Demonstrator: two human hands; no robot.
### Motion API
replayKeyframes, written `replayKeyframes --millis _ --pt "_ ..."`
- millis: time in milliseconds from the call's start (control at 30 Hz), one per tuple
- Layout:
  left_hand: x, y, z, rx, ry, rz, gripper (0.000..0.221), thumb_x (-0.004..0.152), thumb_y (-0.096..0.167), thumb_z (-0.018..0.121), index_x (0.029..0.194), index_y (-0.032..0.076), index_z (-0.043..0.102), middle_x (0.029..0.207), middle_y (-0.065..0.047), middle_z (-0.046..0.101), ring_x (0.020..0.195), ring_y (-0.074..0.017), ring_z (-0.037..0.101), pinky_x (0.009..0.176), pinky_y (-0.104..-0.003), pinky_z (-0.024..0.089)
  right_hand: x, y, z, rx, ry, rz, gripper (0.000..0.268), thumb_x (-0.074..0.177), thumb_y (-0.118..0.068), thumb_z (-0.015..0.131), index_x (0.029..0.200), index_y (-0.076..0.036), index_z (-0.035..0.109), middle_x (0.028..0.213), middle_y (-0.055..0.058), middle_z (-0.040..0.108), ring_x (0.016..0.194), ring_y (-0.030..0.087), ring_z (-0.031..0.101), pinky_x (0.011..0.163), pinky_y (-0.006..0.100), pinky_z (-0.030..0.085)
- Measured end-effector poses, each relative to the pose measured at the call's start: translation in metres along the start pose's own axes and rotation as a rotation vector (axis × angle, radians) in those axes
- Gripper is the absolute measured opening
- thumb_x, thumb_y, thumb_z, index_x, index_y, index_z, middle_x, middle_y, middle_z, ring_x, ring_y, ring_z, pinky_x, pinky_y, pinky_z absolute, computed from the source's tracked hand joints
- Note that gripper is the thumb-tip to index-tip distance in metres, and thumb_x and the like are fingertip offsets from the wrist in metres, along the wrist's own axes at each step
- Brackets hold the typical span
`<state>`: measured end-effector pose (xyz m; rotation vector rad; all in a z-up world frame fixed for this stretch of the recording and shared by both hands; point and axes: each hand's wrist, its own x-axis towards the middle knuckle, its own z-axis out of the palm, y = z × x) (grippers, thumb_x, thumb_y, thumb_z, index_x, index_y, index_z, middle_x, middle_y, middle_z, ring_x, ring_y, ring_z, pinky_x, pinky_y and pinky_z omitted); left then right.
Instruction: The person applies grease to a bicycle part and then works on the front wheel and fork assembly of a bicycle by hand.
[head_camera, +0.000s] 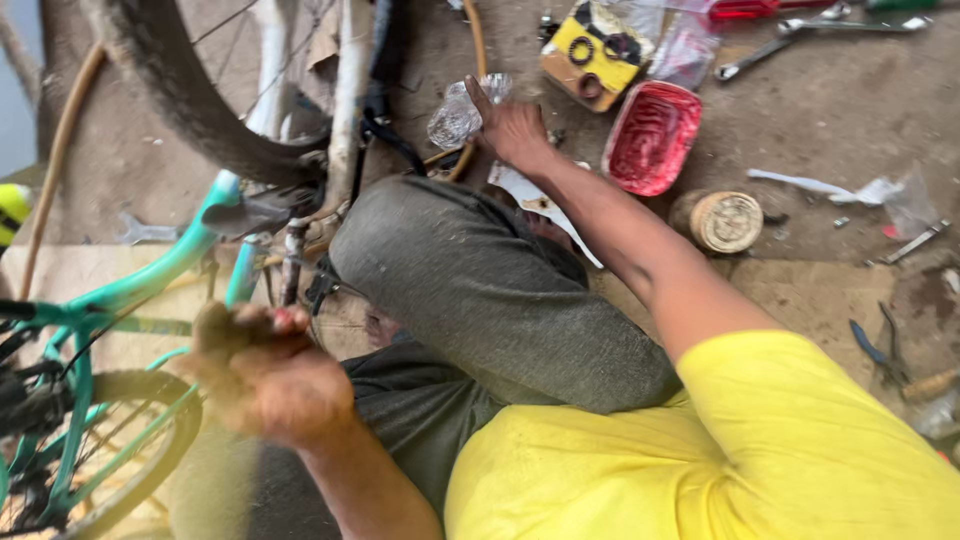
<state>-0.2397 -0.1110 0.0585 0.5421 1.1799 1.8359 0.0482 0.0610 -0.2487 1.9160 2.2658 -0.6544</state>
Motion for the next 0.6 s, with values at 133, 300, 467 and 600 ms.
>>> replayKeyframes --millis 133,300,467,600 --pt "-0.008 0.023 -0.011 0.046 -0.066 0.099 0.050 0.116 0.047 0.054 0.126 0.000 0.067 0.098 -0.011 0.070 0.079 -0.0181 0.066 0.070 -0.030 0.057 0.036 0.003 0.024 0.198 -0.034 0.041 0.021 0.097 -0.023 0.055 0.111 -0.009 0.060 0.089 0.013 0.067 0.076 0.029 0.069 0.067 0.048 0.057" --pt "-0.008 0.004 -0.003 0.129 -0.199 0.148 0.036 0.115 0.030 0.062 0.129 -0.002 0.064 0.105 -0.017 0.072 0.090 -0.0222 0.071 0.077 -0.033 0.061 0.035 0.033 0.024 0.172 0.410 -0.278 0.015 0.099 -0.020 0.069 0.094 -0.006 0.066 0.089 0.015 0.064 0.083 0.033 0.065 0.078 0.049 0.056" --pt "-0.002 -0.031 0.098 0.439 -0.458 0.130 0.039 0.112 0.019 0.069 0.140 -0.007 0.058 0.128 -0.024 0.065 0.111 -0.0252 0.070 0.096 -0.039 0.061 -0.021 0.024 -0.058 0.504 0.659 -0.022 0.023 0.078 -0.015 0.073 0.076 -0.003 0.053 0.077 0.009 0.056 0.072 0.020 0.054 0.064 0.042 0.047" --pt "0.013 -0.108 0.214 0.614 -0.815 0.316 0.034 0.113 0.019 0.065 0.139 -0.001 0.055 0.138 -0.017 0.063 0.130 -0.0258 0.063 0.113 -0.040 0.054 -0.095 -0.003 -0.143 0.975 0.841 -0.192 0.024 0.088 -0.004 0.078 0.091 0.002 0.055 0.085 0.012 0.054 0.078 0.019 0.054 0.071 0.036 0.047"
